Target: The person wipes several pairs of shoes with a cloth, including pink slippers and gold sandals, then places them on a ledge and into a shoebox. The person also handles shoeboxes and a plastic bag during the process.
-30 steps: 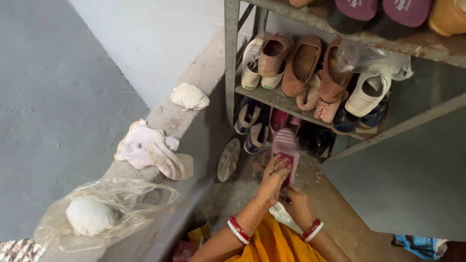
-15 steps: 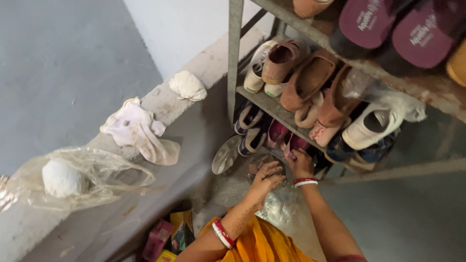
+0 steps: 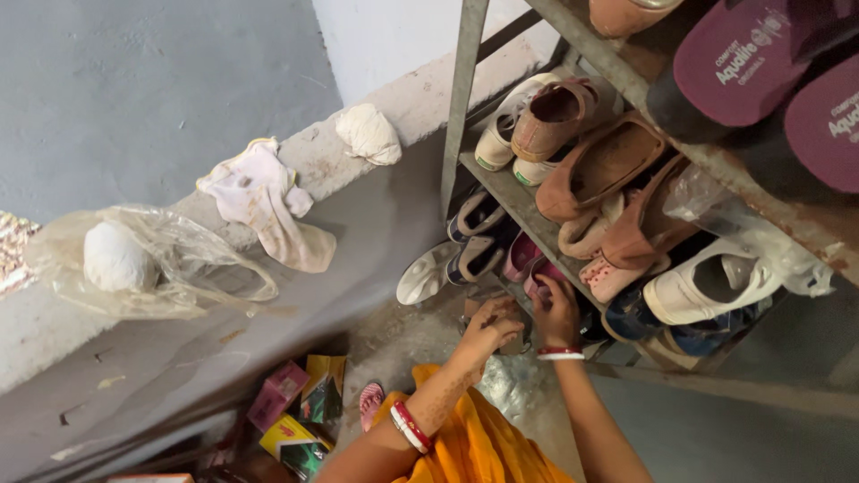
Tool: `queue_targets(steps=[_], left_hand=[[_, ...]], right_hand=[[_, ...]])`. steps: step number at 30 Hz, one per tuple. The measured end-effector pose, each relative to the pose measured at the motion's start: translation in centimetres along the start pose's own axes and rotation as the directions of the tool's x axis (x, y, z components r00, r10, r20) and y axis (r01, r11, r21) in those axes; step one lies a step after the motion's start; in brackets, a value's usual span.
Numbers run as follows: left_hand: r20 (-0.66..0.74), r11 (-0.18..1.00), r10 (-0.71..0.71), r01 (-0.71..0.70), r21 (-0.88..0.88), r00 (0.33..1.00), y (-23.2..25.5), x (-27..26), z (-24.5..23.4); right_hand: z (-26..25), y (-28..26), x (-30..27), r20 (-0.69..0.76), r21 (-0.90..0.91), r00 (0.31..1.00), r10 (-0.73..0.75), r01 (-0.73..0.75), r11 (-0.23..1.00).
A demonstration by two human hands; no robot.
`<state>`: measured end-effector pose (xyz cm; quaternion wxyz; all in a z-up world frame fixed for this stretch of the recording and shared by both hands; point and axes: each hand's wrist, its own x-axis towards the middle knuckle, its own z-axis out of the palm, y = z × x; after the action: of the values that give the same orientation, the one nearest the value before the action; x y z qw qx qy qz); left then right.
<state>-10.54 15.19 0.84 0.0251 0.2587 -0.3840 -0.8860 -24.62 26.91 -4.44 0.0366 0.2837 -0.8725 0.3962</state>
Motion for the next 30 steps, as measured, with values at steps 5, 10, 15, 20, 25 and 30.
queue_targets(steps=[5, 10, 15, 20, 25, 30], left_hand=[[-0.067, 0.997, 0.08, -0.08, -0.004, 0.995, 0.3, -0.4, -0.6], [-0.197, 0.969, 0.237, -0.246, -0.019, 0.951, -0.7, -1.8, -4.1], [-0.437, 0.915, 0.369, -0.404, 0.015, 0.82, -3.2, -5.1, -8.8], [-0.62, 0.781, 0.497, -0.624, 0.014, 0.608, -4.7, -9.5, -13.0], [-0.776, 0.708, 0.518, -0.689, 0.152, 0.361, -5.4, -15.4, -15.7], [-0.861, 0.667, 0.449, -0.73, 0.147, 0.238, -7.5, -20.8, -16.9]], right_hand=[[-1.3, -4.3, -0.2, 0.001, 0.131, 0.997, -0.072, 0.071, 0.989], [0.6, -8.6, -1.2, 0.046, 0.319, 0.946, -0.32, 0.29, 0.903], [5.6, -11.7, -4.3, 0.312, 0.471, 0.88, -0.358, 0.184, 0.863], [10.9, -15.1, -7.1, 0.458, 0.595, 0.683, -0.57, 0.241, 0.767], [13.3, -21.1, -10.8, 0.53, 0.634, 0.526, -0.664, 0.274, 0.723], [13.7, -26.9, -15.0, 0.517, 0.719, 0.339, -0.786, 0.326, 0.614]])
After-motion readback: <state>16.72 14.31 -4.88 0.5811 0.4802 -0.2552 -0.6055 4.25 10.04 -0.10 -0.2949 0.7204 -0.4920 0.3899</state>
